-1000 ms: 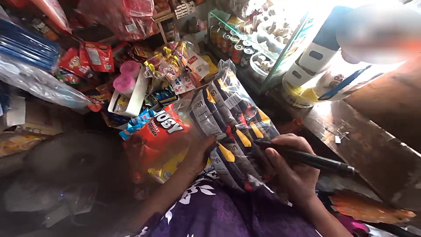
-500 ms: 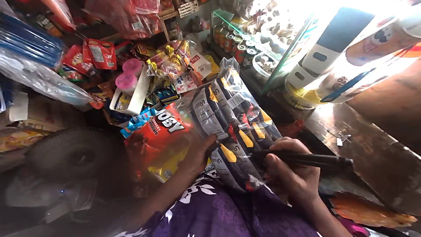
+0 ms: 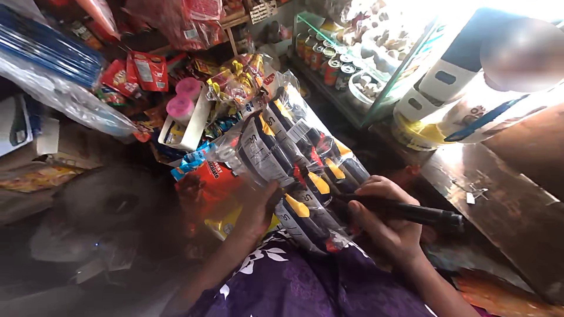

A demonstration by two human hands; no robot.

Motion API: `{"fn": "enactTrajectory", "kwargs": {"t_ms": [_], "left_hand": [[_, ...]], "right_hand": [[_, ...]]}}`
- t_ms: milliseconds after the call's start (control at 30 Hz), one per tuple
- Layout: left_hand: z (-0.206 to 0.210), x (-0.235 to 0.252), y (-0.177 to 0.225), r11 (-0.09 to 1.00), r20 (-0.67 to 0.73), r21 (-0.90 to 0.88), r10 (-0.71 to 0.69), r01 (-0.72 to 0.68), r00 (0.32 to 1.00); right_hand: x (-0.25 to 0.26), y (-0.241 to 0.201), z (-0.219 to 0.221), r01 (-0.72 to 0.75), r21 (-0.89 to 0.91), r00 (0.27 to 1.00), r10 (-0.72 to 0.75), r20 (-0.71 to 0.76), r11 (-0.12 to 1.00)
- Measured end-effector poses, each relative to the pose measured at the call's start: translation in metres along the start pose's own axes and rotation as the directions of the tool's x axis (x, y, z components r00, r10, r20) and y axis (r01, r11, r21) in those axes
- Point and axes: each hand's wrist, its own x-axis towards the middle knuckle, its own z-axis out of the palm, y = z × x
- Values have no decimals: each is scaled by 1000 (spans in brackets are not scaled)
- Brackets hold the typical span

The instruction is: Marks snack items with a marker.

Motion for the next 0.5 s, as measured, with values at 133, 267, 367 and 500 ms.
{"fn": "enactTrajectory", "kwargs": {"t_ms": [133,267,367,500], "left_hand": [[-9,4,-5,999,28,-50,8,-6,1000],[-6,0,1,1000,31,19,12,-13,999],[-5,2,6,998,16,59,23,-24,1000],[-5,1,12,998,3,67,15,-15,1000]], "right_hand": [[3,-1,4,10,-26,998,-11,-63,1000],[4,-4,8,-8,-9,997,8,-71,1000],[5,-12,4,-26,119,997,34,-63,993],[10,-18,-7,-4,162,991,25,-130,987]]}}
